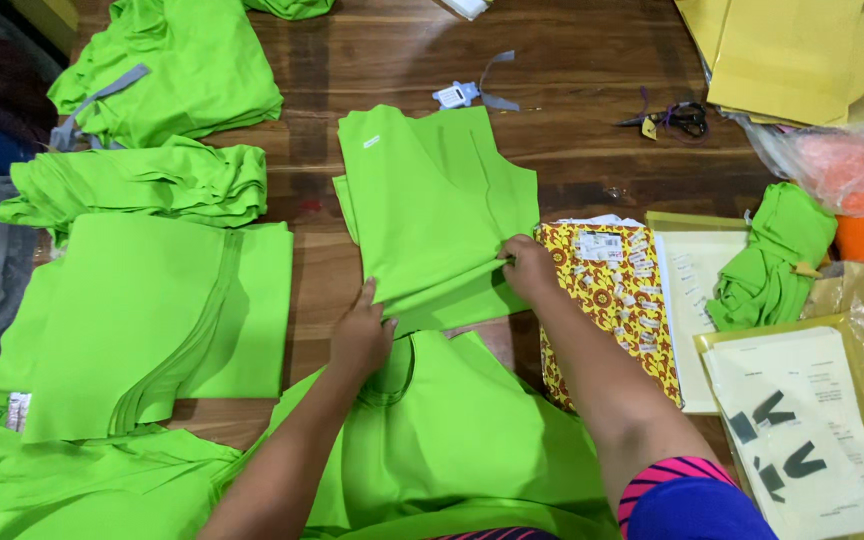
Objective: The person folds a lime green t-shirt on a wooden table, smoothing the fabric and aligning the edges. They then fold the shirt in half and place it on a stack of folded shirts. The person repeats this process with another shirt, folding it and stacking it with the others.
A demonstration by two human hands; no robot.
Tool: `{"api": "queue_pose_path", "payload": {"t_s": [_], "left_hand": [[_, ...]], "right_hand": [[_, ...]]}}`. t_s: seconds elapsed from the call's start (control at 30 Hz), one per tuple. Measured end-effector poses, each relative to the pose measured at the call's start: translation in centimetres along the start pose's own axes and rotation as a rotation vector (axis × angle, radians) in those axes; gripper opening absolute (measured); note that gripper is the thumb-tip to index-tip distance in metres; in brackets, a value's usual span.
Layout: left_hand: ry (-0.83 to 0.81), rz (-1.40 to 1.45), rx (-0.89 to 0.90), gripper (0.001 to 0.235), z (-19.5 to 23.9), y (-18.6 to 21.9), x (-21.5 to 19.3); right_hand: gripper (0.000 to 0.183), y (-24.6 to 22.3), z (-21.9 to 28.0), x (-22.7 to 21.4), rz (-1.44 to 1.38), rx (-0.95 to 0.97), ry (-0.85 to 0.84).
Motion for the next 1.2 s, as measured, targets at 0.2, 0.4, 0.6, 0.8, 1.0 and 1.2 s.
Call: {"api": "queue_pose_path", "payload": {"t_s": [0.2, 0.4, 0.6, 0.8, 1.0, 1.2], "left_hand": [[0.222, 0.152, -0.011, 0.041, 1.2, 1.5, -4.5], [0.153, 0.072, -0.002, 0.039, 0.4, -1.3, 2.1], [0.3, -0.105, 0.082, 0.032, -0.2, -1.0, 3.1], [0.357, -0.197, 0.176, 0.029, 0.7, -0.5, 3.2], [0.335, -0.224, 0.21, 0.029, -0.1, -0.1, 4.1], [0.399, 0.211, 0.138, 0.041, -2.5, 2.0, -1.4]], "right_hand": [[0.022, -1.5, 1.5, -3.7, -0.269, 0.035, 0.079], [0.019, 1.1, 1.3, 2.4, -0.395, 0.537, -0.152], [0.017, -1.4, -2.9, -0.9, -0.611, 0.811, -0.039], [0.023, -4.5, -0.5, -11.3, -0.543, 0.331, 0.284], [0.027, -2.9, 7.7, -6.3, -0.337, 0.477, 0.014], [0.053, -6.5, 5.9, -2.6, 0.371, 0.267, -0.083]]}}
Point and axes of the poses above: each hand's wrist, its own z-axis away from the middle knuckle, its own x-axis out of the palm, y = z × x, the point moved 9 cm from there along -z, towards the middle knuckle, and after that the axes turned 14 degrees about x, right-handed, at the moved point
